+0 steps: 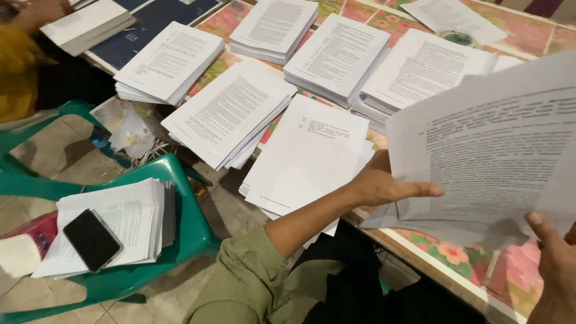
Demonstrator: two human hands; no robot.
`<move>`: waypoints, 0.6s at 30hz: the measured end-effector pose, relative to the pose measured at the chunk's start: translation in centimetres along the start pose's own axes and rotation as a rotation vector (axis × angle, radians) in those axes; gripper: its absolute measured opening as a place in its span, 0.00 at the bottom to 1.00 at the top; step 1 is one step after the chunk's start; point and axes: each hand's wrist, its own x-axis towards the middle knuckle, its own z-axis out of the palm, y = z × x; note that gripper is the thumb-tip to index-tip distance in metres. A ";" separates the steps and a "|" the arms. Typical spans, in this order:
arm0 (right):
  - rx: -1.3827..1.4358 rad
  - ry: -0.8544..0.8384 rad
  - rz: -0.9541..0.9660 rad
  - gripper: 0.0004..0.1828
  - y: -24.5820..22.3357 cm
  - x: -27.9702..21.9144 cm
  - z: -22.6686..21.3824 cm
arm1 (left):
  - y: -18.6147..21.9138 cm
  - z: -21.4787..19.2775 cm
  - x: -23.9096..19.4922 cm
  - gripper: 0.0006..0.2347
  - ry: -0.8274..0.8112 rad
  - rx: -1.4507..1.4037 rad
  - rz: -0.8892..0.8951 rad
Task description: Sorting and organizing multiple stacks of printed documents on a table.
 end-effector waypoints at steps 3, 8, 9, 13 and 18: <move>-0.480 0.287 0.413 0.30 -4.1 -1.1 0.6 | -1.1 1.2 2.3 0.25 0.060 -0.212 0.181; 0.030 -0.010 -0.081 0.40 -9.0 -0.4 2.0 | -3.3 2.2 4.3 0.25 0.024 -0.284 0.390; 0.017 0.015 -0.071 0.40 -8.3 -0.8 1.1 | -3.6 2.3 4.5 0.25 -0.007 -0.287 0.389; 0.127 -0.004 -0.071 0.28 -7.5 -0.3 0.0 | -1.9 1.5 4.5 0.18 0.021 -0.274 0.483; 0.460 0.050 0.021 0.35 -3.0 -1.5 3.0 | -3.8 2.2 5.2 0.20 -0.045 -0.264 0.589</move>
